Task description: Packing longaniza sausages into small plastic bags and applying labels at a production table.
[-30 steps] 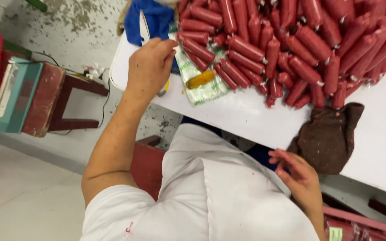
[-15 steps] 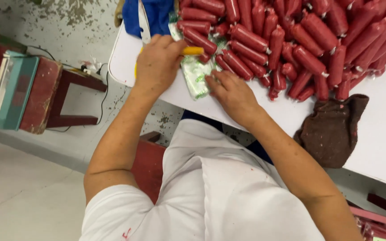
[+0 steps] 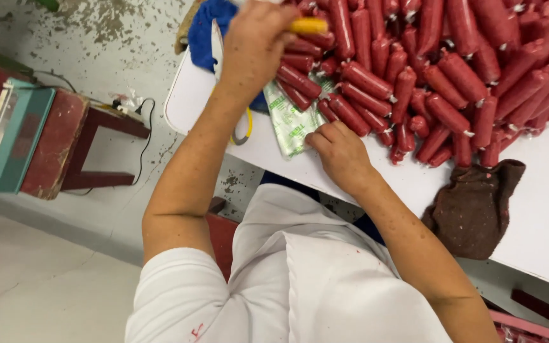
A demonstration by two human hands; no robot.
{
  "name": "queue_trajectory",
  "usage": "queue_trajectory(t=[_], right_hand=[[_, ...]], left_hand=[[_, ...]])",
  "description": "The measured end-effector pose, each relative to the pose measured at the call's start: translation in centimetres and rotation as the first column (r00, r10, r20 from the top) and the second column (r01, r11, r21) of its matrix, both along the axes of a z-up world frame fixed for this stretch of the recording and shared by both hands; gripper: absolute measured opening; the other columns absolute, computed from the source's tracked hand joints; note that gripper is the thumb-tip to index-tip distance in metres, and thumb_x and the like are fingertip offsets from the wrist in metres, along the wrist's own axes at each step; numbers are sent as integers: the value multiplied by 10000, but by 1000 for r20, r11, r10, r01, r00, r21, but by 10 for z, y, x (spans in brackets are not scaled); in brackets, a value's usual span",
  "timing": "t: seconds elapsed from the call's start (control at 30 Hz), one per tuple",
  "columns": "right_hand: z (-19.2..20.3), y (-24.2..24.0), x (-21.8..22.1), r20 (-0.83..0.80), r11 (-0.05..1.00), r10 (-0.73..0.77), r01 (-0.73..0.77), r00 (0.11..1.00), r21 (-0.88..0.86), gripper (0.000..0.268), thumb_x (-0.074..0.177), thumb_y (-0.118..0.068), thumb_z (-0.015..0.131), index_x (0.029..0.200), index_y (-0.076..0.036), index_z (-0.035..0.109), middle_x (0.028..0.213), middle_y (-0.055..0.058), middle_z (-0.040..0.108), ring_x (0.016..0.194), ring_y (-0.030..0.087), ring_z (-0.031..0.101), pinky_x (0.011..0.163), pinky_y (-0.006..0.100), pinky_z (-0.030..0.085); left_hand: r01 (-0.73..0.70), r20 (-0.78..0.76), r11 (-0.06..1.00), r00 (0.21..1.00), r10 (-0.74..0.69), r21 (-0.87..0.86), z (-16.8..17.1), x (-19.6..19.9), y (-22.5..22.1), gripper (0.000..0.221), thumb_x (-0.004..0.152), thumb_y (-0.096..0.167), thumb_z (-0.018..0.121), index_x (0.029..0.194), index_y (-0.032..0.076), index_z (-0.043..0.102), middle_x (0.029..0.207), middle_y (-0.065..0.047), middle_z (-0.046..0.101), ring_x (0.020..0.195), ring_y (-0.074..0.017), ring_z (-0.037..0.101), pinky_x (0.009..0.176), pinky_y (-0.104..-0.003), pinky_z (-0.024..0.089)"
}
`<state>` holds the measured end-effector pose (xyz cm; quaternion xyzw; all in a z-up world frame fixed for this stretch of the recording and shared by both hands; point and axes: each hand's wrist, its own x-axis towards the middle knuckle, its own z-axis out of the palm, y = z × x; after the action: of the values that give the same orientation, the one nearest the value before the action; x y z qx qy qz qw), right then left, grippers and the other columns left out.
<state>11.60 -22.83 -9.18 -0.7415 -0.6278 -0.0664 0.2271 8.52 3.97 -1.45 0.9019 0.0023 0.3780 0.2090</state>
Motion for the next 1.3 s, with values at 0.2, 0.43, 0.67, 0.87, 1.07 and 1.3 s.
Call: queue_trajectory(t=[0.2,0.43,0.67,0.87,1.07,1.3], right_hand=[[1,4,-9,-2,999,36,-36,999,26,139,950,-144,731,1053,-67,680,1021,73,628,952,289,557,839,421,455],[-10,12,-6,168,989,132,-142,977,48,269,975,-111,676,1234,-181,687,1047,14,645,997,260,608,810,398,476],[22,14,-7,-193,965,88,-36,977,258,185,931,143,548,1079,57,617,949,177,564,828,345,511,740,433,421],[79,4,-19,-340,882,48,120,939,457,134,1019,40,463,1024,29,597,942,178,551,872,323,518,795,414,432],[82,8,-1,-606,766,34,369,795,526,198,1100,-196,482,1006,-35,550,942,75,532,903,205,493,857,325,398],[52,-17,23,-881,916,152,271,449,296,867,856,-244,777,1559,-55,307,1570,120,406,1447,220,393,1257,341,277]], left_hand=[[-339,-204,879,885,419,334,-27,-42,32,329,880,245,793,1168,145,668,913,-44,617,869,-305,540,652,-447,450],[-255,-204,960,940,274,118,-26,-68,6,333,947,90,673,1272,31,631,983,-106,623,910,-324,514,702,-448,526],[54,-457,998,889,-28,45,-6,-83,-18,608,795,-171,536,1353,66,582,1349,-169,518,1241,-378,440,887,-488,502],[202,-160,971,962,-221,-124,-33,-80,-32,378,873,131,797,1218,139,643,1336,-77,582,1239,-346,495,1050,-506,435],[157,-122,951,973,-195,-265,-15,-70,-32,165,833,157,819,971,180,731,927,63,703,970,-228,573,919,-429,362],[178,-76,916,973,-218,-359,-2,-47,-10,245,779,176,908,905,84,718,833,25,696,759,-189,507,762,-343,430]])
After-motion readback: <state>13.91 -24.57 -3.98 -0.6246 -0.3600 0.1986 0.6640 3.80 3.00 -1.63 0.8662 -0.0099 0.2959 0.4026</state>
